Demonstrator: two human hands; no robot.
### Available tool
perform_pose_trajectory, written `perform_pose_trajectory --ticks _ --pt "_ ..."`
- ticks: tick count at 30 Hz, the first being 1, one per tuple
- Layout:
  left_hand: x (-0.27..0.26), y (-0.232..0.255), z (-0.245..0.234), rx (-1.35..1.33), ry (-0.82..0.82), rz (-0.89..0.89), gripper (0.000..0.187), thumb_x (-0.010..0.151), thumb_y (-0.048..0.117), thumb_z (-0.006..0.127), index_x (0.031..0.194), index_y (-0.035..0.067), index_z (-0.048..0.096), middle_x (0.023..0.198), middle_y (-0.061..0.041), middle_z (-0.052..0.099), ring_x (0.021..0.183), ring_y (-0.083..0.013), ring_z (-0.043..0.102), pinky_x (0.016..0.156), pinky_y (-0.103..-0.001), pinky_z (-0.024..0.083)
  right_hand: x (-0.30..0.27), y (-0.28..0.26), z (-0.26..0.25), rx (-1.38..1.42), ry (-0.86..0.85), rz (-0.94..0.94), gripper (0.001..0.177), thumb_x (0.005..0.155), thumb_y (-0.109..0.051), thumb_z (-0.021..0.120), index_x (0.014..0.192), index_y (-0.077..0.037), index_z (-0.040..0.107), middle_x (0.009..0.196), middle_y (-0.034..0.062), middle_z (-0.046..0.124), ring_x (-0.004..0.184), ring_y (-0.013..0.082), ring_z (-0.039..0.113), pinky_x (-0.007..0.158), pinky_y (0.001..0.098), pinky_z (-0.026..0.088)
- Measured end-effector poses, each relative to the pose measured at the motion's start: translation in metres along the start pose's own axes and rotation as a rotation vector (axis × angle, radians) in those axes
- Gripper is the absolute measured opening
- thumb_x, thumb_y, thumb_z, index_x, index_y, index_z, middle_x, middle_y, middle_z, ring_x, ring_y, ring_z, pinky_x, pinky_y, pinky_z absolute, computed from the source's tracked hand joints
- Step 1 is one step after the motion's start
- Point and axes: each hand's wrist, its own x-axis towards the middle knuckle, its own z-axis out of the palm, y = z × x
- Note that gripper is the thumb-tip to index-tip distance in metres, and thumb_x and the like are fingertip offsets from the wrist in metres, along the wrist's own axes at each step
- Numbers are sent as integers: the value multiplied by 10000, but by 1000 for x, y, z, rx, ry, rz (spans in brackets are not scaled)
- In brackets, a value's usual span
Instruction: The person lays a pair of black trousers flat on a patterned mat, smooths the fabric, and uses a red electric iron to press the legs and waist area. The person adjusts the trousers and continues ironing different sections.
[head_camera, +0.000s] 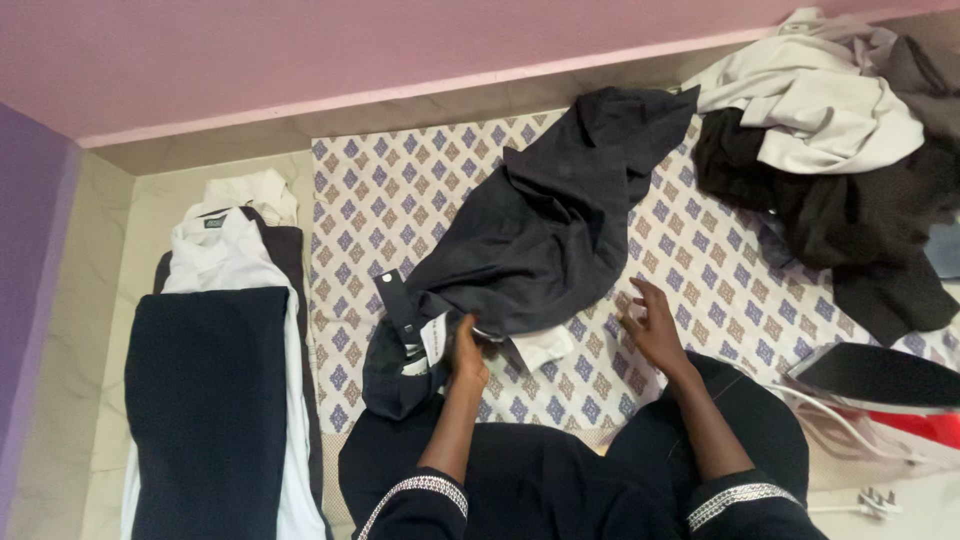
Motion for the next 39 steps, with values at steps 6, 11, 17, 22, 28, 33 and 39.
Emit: perform_pose_trajectory --ticks 6,11,17,22,28,33,39 --pt "-54 27 31 546 -106 -170 315 837 336 664 1042 104 722 1026 -46 699 941 -188 629 777 -367 508 8 27 -2 -34 74 -8 783 889 -232 732 1563 -151 341 1521 214 354 1331 385 502 923 436 584" --pt "-118 88 23 857 -725 -197 500 742 167 800 1143 -123 736 1143 -210 746 1039 -284 712 927 -360 568 14 38 -15 -114 192 -76 955 833 -278 818 1589 -107 261 1559 279 266 1436 476 325 1118 526 398" --pt "-145 172 -50 496 -476 71 666 584 19 807 1224 -2 626 1051 -161 746 976 -329 701 831 -432 590 34 35 -26 -426 113 -110 1186 599 -322 891 1601 -243 260 1650 195 200 1496 463 234 1194 612 270" --pt "-88 215 -83 -127 55 494 184 905 229 688 951 51 690 957 -50 711 954 -184 660 963 -359 489 74 43 -12 -717 -78 -25 893 736 -430 865 1489 -226 430 1630 79 302 1460 423 298 1104 592 361" --pt "-82 233 -80 -294 349 324 156 903 308 646 901 153 671 858 -67 578 824 -250 540 760 -629 370 87 57 1 -369 -158 74 523 946 -431 712 1332 -87 632 1278 160 673 1150 376 662 950 488 532" --pt "-110 240 -61 -594 165 472 123 815 190 686 870 81 684 981 -81 732 935 -248 706 893 -380 576 123 9 -48 560 -35 207 599 975 -434 693 1353 0 529 1284 197 633 1189 361 612 1025 539 511" --pt "-119 243 -54 -676 125 545 103 825 128 707 896 53 696 1014 -97 715 958 -249 699 874 -370 591 192 -61 -43 734 -83 -39 898 944 -558 683 1582 -187 172 1623 112 186 1484 366 210 1183 597 272"
